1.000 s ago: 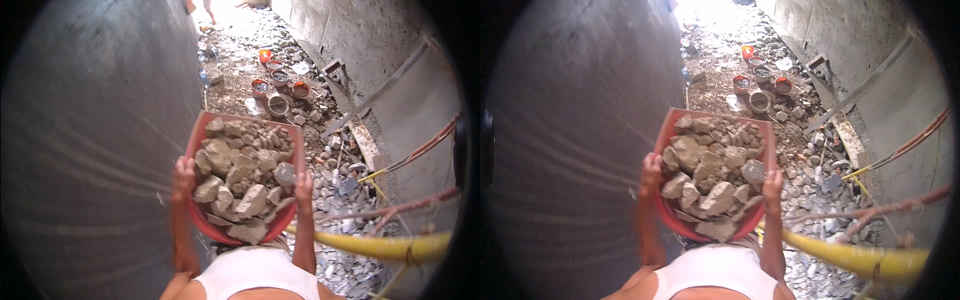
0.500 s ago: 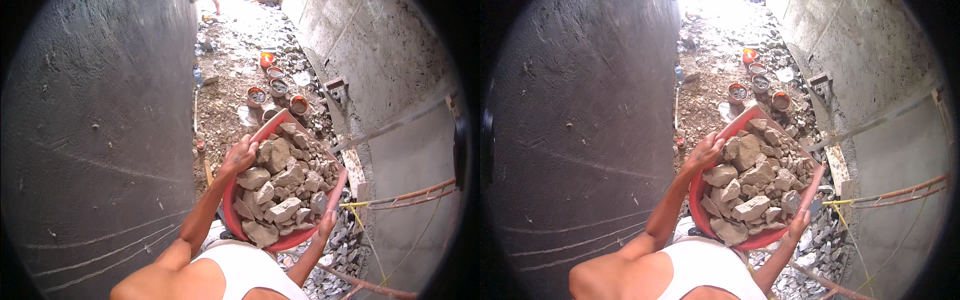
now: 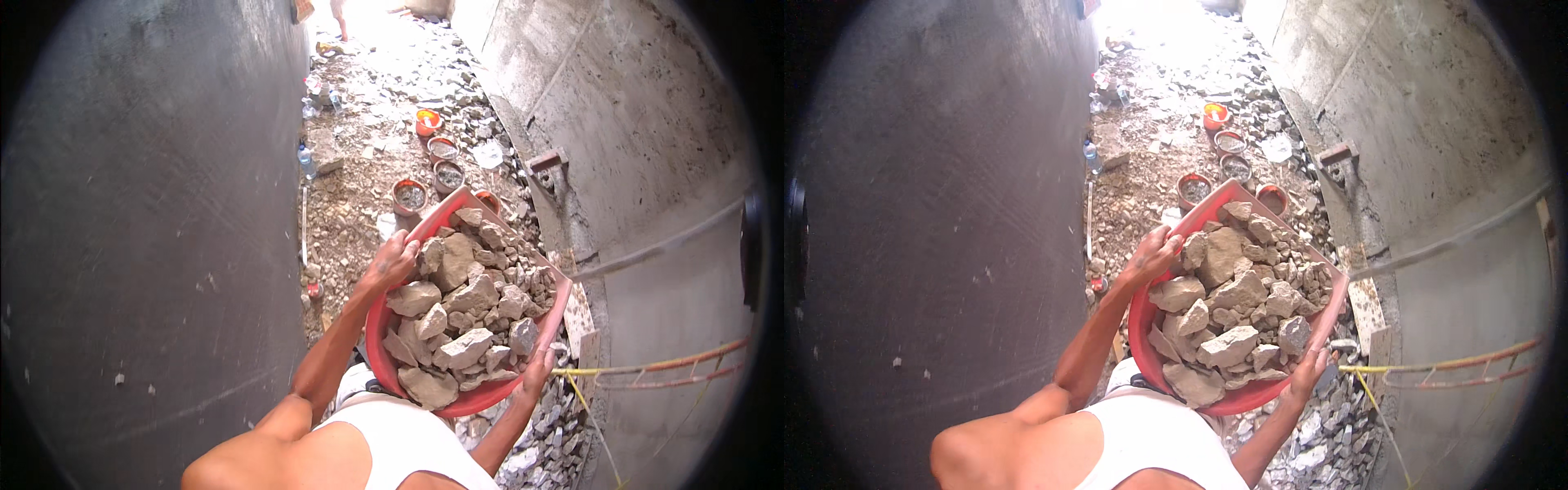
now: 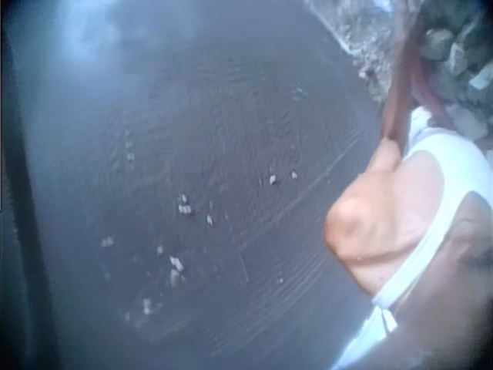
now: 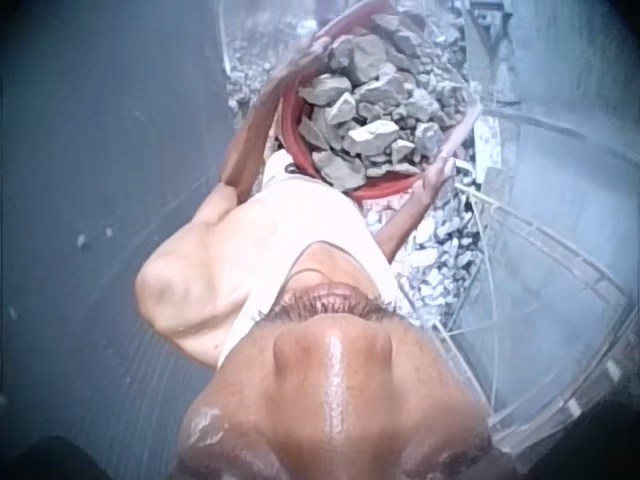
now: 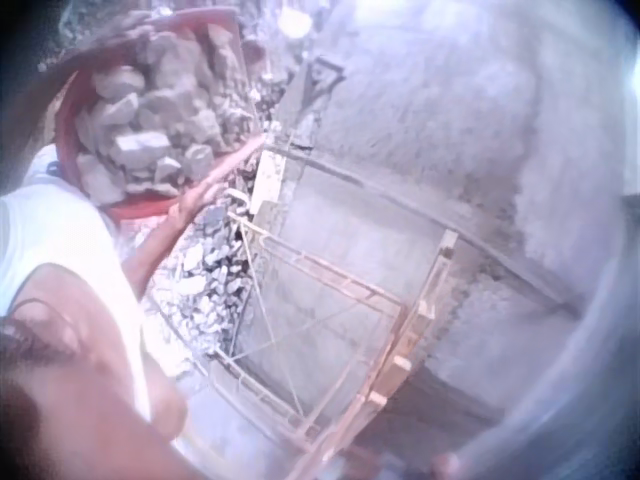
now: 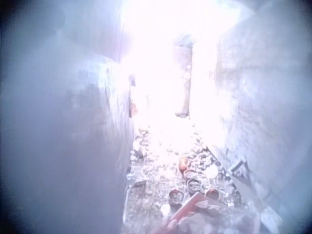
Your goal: The person collects fragments of rock and concrete by hand into a red container, then carries the container through a construction site and empties the debris into a pile.
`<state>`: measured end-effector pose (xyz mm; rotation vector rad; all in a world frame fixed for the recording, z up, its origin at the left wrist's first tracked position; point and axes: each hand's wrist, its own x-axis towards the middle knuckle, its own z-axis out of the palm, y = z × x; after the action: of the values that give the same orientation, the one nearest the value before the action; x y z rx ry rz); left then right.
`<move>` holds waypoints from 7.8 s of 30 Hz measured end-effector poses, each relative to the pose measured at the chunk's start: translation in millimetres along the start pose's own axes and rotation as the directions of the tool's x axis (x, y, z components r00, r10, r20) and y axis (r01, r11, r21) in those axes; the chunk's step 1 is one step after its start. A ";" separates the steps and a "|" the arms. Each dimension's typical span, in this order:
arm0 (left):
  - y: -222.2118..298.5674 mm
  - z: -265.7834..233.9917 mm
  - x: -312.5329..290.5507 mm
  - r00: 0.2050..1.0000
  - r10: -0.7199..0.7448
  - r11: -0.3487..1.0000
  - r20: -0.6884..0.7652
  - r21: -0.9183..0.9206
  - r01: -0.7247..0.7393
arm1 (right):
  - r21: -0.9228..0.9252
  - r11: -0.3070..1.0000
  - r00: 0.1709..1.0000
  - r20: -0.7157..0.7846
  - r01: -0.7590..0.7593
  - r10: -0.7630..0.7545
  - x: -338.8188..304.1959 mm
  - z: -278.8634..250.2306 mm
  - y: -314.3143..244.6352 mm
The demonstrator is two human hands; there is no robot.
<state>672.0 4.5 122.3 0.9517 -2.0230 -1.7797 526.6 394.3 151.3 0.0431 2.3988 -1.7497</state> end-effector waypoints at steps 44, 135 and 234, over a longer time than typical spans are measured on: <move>55.5 -638.2 1067.5 0.806 -0.270 0.954 -0.527 -0.259 0.150 | 0.076 0.996 0.697 0.716 -0.041 -0.026 688.0 1195.6 -464.4; 321.6 -900.2 3876.4 0.968 -0.150 0.980 0.200 -0.098 0.172 | -0.004 1.000 0.999 0.035 0.020 -0.019 2670.0 2790.2 -975.7; 87.6 -829.6 4730.8 0.737 -0.676 0.723 -0.007 -0.203 0.661 | -0.638 0.760 0.868 0.300 -0.125 0.395 3530.8 3409.1 -854.6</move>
<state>-2364.2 -3644.8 -612.9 1.8278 -1.4992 -2.1645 -2642.8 -3375.1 -600.8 -0.0644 2.3444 -0.7108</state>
